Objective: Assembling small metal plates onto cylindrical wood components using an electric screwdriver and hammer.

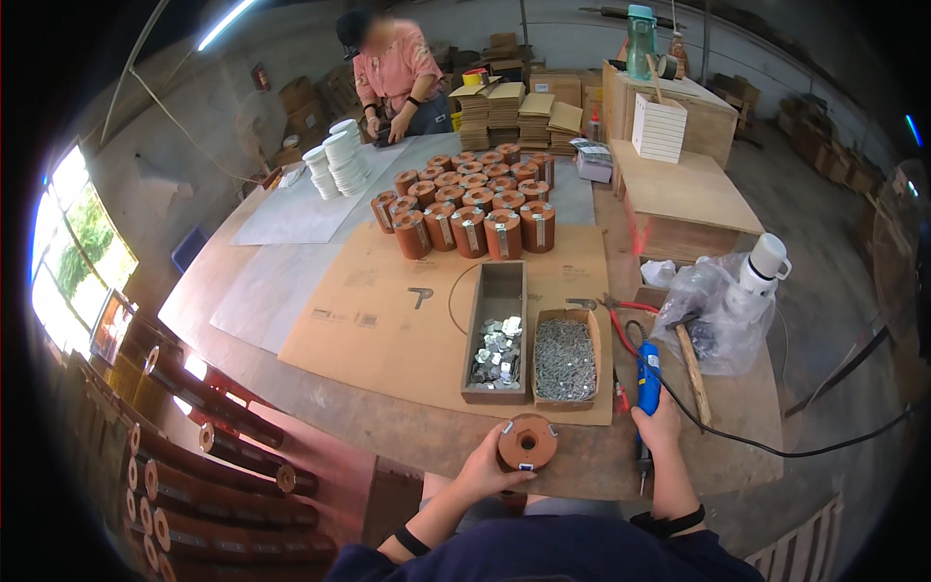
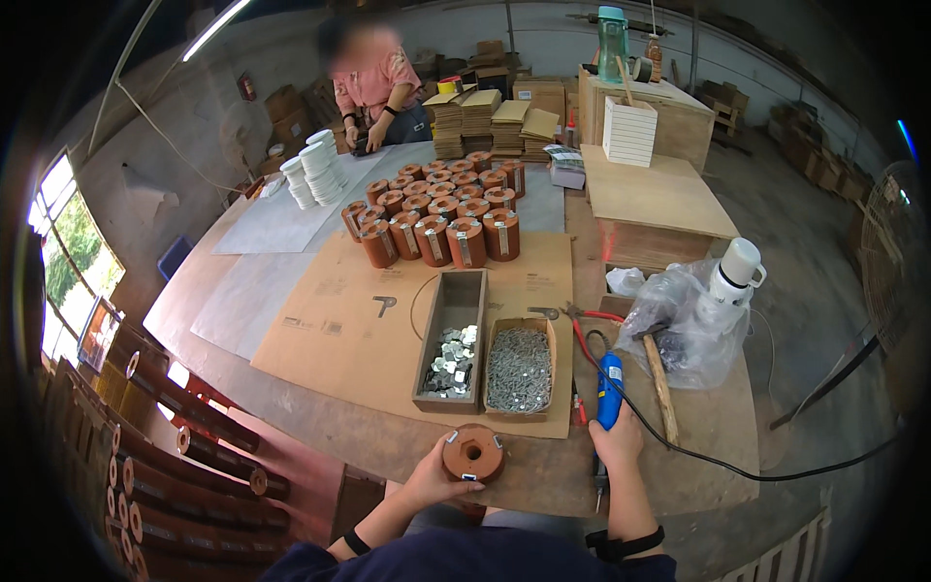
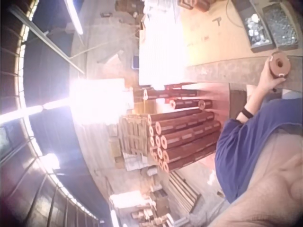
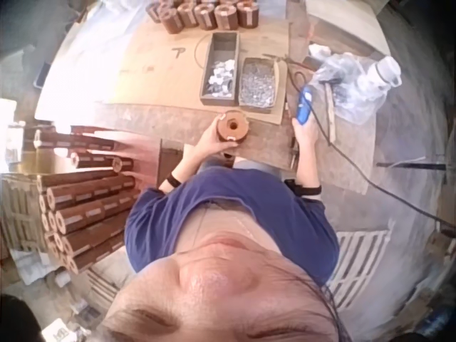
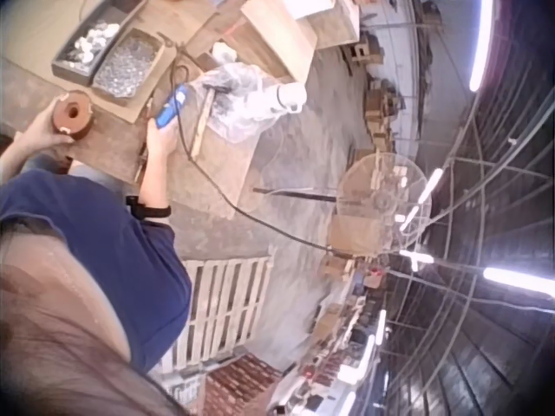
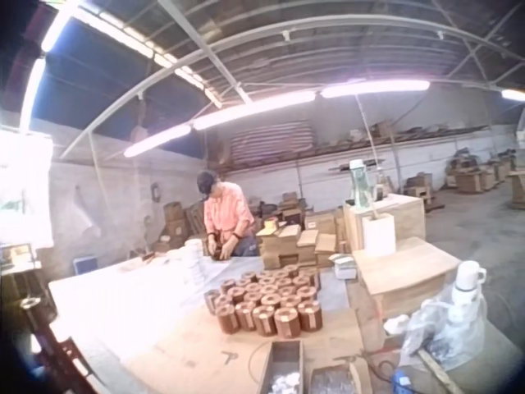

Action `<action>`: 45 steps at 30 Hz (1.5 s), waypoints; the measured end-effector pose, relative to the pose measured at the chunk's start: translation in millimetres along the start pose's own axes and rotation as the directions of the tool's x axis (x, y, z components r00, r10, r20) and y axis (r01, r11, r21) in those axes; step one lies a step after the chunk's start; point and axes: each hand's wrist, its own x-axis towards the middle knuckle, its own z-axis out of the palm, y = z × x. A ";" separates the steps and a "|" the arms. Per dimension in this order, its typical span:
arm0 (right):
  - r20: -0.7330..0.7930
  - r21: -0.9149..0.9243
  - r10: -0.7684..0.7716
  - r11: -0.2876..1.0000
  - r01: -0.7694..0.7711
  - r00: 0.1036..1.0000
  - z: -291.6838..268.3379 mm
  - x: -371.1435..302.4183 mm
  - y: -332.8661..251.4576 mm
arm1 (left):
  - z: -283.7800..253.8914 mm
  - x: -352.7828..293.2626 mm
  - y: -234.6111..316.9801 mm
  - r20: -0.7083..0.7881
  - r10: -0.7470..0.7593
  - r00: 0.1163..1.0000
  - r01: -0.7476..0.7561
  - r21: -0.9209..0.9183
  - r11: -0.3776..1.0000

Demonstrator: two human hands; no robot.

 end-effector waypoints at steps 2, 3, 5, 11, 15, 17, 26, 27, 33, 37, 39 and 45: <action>0.005 -0.024 -0.020 1.000 0.020 1.000 0.6 1.2 2.0 | -0.6 -0.4 2.7 -0.004 -0.039 0.999 0.039 0.040 0.998; 0.000 -0.022 -0.014 1.000 0.014 1.000 1.1 1.6 2.6 | -0.6 0.2 1.9 0.004 -0.036 0.999 0.035 0.042 0.998; 0.022 -0.029 -0.003 1.000 0.004 1.000 1.8 2.5 2.3 | 0.0 1.6 -0.8 -0.023 0.009 1.000 -0.007 0.092 0.996; 0.033 -0.023 0.019 1.000 -0.018 0.999 -2.4 -0.1 -3.3 | 2.9 3.7 -13.0 -0.027 0.076 0.997 -0.073 0.086 0.994; 0.023 -0.019 0.003 1.000 -0.003 1.000 0.3 1.0 -0.2 | 4.2 4.2 -21.7 -0.024 0.080 0.997 -0.078 0.071 0.994; 0.016 -0.017 0.001 1.000 -0.001 1.000 0.9 0.9 0.2 | 4.4 4.4 -23.7 -0.028 0.079 0.997 -0.076 0.084 0.994; 0.032 -0.024 0.002 1.000 -0.002 0.999 2.5 2.3 1.6 | 5.8 5.0 -30.7 -0.037 0.095 0.995 -0.092 0.073 0.993; 0.031 -0.023 0.002 1.000 -0.001 1.000 2.7 2.2 2.1 | 6.2 5.0 -30.6 -0.038 0.097 0.995 -0.094 0.074 0.993; 0.032 -0.017 0.012 1.000 -0.012 0.999 -3.0 -0.5 -3.3 | 6.6 5.0 -31.7 -0.033 0.098 0.995 -0.096 0.047 0.994; 0.034 -0.019 0.009 1.000 -0.008 0.999 -3.3 0.2 -3.9 | 7.2 5.0 -32.2 -0.046 0.097 0.994 -0.094 0.067 0.993; 0.035 -0.017 0.009 1.000 -0.008 0.999 -2.1 0.5 -3.7 | 6.7 4.9 -33.0 -0.046 0.097 0.994 -0.094 0.062 0.994; -0.014 -0.011 -0.017 1.000 0.017 1.000 0.5 1.1 -1.5 | 6.0 2.3 -31.1 -0.049 0.095 0.994 -0.085 0.186 0.979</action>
